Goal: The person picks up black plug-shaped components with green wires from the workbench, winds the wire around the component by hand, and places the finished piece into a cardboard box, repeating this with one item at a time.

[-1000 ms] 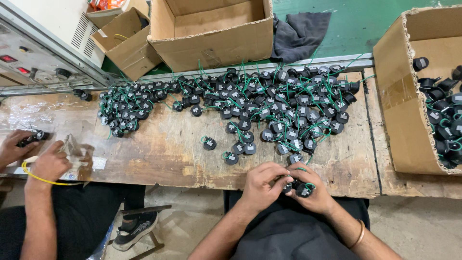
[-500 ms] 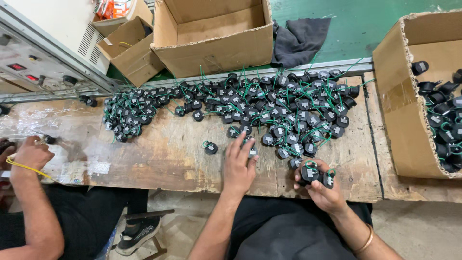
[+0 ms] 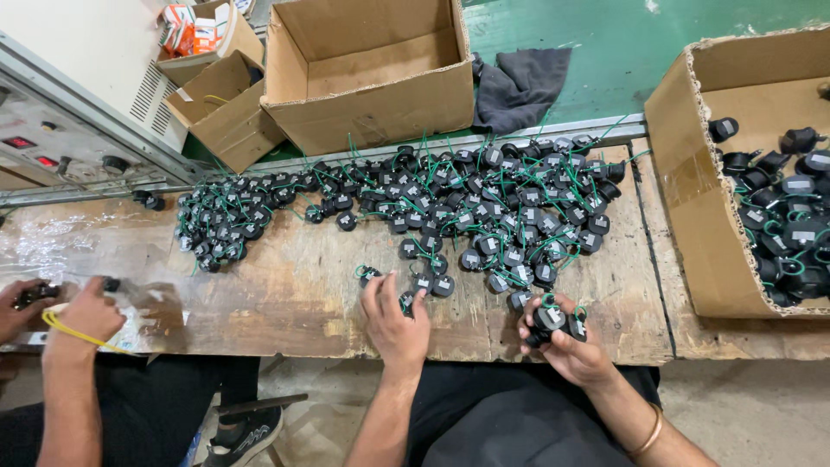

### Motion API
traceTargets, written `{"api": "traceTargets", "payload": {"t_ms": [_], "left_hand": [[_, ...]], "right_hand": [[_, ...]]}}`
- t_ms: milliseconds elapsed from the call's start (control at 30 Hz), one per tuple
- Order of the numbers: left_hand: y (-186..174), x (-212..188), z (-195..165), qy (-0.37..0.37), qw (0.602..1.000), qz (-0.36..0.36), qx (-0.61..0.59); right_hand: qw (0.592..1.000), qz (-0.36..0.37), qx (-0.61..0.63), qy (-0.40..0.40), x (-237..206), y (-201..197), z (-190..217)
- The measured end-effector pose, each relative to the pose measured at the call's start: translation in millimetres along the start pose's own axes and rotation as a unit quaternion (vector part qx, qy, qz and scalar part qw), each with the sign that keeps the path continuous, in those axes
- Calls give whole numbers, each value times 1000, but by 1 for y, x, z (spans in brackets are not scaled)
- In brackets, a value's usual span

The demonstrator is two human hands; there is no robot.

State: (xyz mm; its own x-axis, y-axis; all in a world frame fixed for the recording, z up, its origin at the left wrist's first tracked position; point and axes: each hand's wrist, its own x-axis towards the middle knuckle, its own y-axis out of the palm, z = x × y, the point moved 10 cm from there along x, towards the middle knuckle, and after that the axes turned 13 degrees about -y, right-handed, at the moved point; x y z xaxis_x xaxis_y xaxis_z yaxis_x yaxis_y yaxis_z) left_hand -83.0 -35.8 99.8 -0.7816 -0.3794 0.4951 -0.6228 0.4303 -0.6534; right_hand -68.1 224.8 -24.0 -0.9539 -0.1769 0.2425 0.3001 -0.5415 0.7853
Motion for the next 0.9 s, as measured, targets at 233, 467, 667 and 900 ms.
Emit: {"api": "traceTargets", "payload": {"t_ms": [233, 467, 667, 900], "left_hand": [[25, -1, 40, -98, 985, 141, -36], [20, 12, 29, 19, 971, 234, -42], [14, 9, 47, -43, 968, 242, 52], [-20, 15, 19, -12, 977, 103, -184]], "right_hand": [[1000, 9, 19, 3, -3, -5, -3], [999, -5, 30, 17, -2, -6, -5], [1000, 12, 29, -4, 0, -2, -1], [999, 14, 40, -3, 2, -1, -3]]}}
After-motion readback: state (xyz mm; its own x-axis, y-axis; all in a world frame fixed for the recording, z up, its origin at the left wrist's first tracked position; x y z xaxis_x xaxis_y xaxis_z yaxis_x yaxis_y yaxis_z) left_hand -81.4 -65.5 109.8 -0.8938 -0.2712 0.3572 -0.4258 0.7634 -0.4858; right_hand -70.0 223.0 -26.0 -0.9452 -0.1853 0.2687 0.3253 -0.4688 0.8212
